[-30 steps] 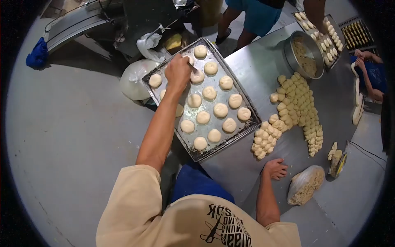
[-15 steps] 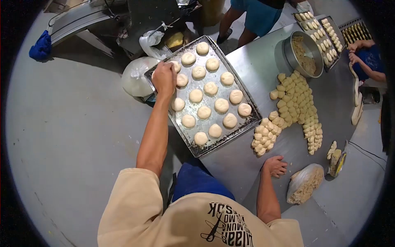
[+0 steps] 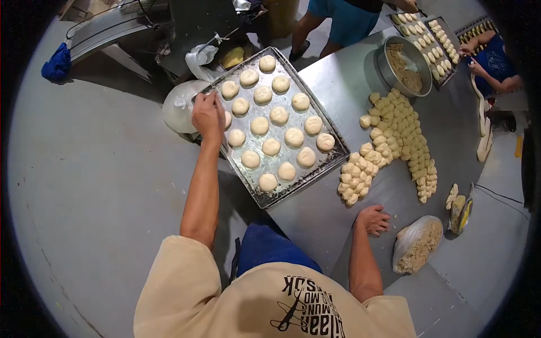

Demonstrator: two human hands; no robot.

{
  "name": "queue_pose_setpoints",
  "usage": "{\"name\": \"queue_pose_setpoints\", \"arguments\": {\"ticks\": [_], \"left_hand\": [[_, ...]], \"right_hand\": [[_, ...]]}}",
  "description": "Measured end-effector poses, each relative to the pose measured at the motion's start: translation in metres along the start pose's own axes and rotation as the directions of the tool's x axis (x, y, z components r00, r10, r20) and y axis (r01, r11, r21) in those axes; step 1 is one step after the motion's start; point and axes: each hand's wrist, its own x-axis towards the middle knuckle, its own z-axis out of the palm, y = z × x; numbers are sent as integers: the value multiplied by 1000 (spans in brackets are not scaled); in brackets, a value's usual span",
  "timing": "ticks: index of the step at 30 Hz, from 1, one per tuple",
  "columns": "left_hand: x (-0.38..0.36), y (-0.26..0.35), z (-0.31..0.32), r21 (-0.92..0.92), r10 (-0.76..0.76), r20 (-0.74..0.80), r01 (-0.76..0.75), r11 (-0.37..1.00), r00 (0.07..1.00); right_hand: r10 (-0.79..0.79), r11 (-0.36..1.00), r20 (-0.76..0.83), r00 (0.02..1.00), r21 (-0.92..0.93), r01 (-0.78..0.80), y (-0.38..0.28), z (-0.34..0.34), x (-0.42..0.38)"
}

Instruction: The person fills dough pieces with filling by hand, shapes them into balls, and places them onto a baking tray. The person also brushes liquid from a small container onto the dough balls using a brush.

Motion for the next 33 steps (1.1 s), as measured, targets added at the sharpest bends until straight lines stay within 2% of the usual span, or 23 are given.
{"name": "queue_pose_setpoints", "arguments": {"ticks": [3, 6, 7, 10, 11, 14, 15, 16, 18, 19, 21, 22, 24, 26, 27, 30, 31, 33], "left_hand": [[-18, 14, 17, -134, 98, 144, -79, 988, 985], [-27, 8, 19, -118, 198, 134, -182, 976, 971], [-28, 14, 13, -26, 83, 156, -80, 996, 984], [-33, 16, 28, -62, 90, 253, -77, 995, 963], [-39, 14, 28, -4, 134, 252, -137, 991, 959], [-44, 59, -2, -139, 72, 176, -47, 989, 982], [-54, 67, -2, -128, 131, 175, -109, 986, 976], [-76, 71, 10, -60, 195, 269, -186, 981, 943], [-92, 65, 12, -63, 110, 349, -94, 994, 931], [-97, 64, 2, -59, 81, 270, -68, 996, 960], [-83, 79, 10, -15, 52, 352, -50, 999, 935], [-82, 79, 15, 14, 33, 395, -42, 999, 918], [-111, 78, 0, -8, 66, 365, -68, 998, 929], [-113, 83, -15, -50, 125, 292, -115, 992, 948], [-114, 95, -26, -96, 111, 266, -88, 991, 958], [-145, 101, -28, -91, 148, 314, -125, 988, 938], [-149, 94, -20, -173, 199, 278, -155, 973, 940], [-159, 89, -22, -143, 205, 287, -170, 975, 936]], "right_hand": [[8, 1000, -19, 1000, -6, -8, 3, 9, 5], [-7, 1000, -47, 999, 18, 8, 8, 12, -2], [-5, 1000, -35, 999, 19, 6, 6, 11, -4], [1, 1000, -13, 1000, 17, 0, 8, 9, -3], [-2, 1000, -3, 1000, 14, 2, 15, 6, -2], [0, 999, -23, 1000, 47, 1, -3, 7, 5], [2, 999, -33, 999, 45, 0, -3, 9, 4], [2, 999, -8, 1000, 50, -2, -3, 6, 4], [6, 998, 44, 999, 65, -8, 1, 1, 2], [0, 999, 74, 997, 54, -4, 4, -2, -2], [0, 999, 116, 993, 50, -6, 2, -7, 2], [-1, 998, 57, 998, 59, -3, -6, -1, 4], [-8, 999, -43, 999, 40, 10, 6, 11, 3], [-14, 999, -34, 999, 50, 15, 7, 12, -1], [-12, 998, -32, 999, 60, 14, 4, 10, 0], [-11, 997, -43, 999, 70, 14, 6, 10, 4], [-9, 997, 2, 1000, 81, 9, 5, 1, 1], [-5, 994, 94, 996, 108, -5, 8, -12, -2]]}}
